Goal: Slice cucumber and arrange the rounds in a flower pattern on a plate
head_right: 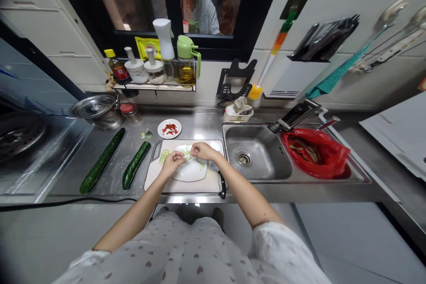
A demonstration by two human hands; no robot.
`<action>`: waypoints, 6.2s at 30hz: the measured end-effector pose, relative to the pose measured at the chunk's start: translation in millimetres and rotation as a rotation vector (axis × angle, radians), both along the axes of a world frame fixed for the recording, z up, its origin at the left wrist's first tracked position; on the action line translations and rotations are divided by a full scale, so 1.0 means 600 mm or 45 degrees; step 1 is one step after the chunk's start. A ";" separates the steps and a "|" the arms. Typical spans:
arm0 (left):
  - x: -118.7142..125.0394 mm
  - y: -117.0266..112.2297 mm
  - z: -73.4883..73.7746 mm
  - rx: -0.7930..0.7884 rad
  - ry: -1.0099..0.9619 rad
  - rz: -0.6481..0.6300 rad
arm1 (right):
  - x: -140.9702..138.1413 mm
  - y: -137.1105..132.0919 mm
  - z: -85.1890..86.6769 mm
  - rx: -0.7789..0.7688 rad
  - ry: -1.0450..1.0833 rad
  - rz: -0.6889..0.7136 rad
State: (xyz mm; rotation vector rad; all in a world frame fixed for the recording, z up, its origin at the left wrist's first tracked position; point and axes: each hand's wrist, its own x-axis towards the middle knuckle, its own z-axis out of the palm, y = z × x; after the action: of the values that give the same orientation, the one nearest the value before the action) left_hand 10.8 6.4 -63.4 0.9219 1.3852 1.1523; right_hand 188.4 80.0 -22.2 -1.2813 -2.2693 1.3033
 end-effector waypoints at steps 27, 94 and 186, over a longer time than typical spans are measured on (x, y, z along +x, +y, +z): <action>0.057 0.027 -0.039 -0.209 0.983 -0.490 | 0.017 -0.005 -0.056 0.178 -0.895 0.104; 0.053 0.006 -0.039 -0.093 1.196 -0.355 | 0.047 -0.054 -0.054 0.265 -0.700 -0.186; -0.026 -0.053 0.044 -0.272 -0.421 -0.013 | -0.043 -0.155 -0.045 0.581 0.223 -0.308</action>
State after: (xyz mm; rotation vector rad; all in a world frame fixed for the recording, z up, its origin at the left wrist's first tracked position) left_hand -5.0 -25.1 -37.2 0.5574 1.2028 1.0698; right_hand 162.5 -13.0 -49.4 -1.1762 -2.0509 0.7268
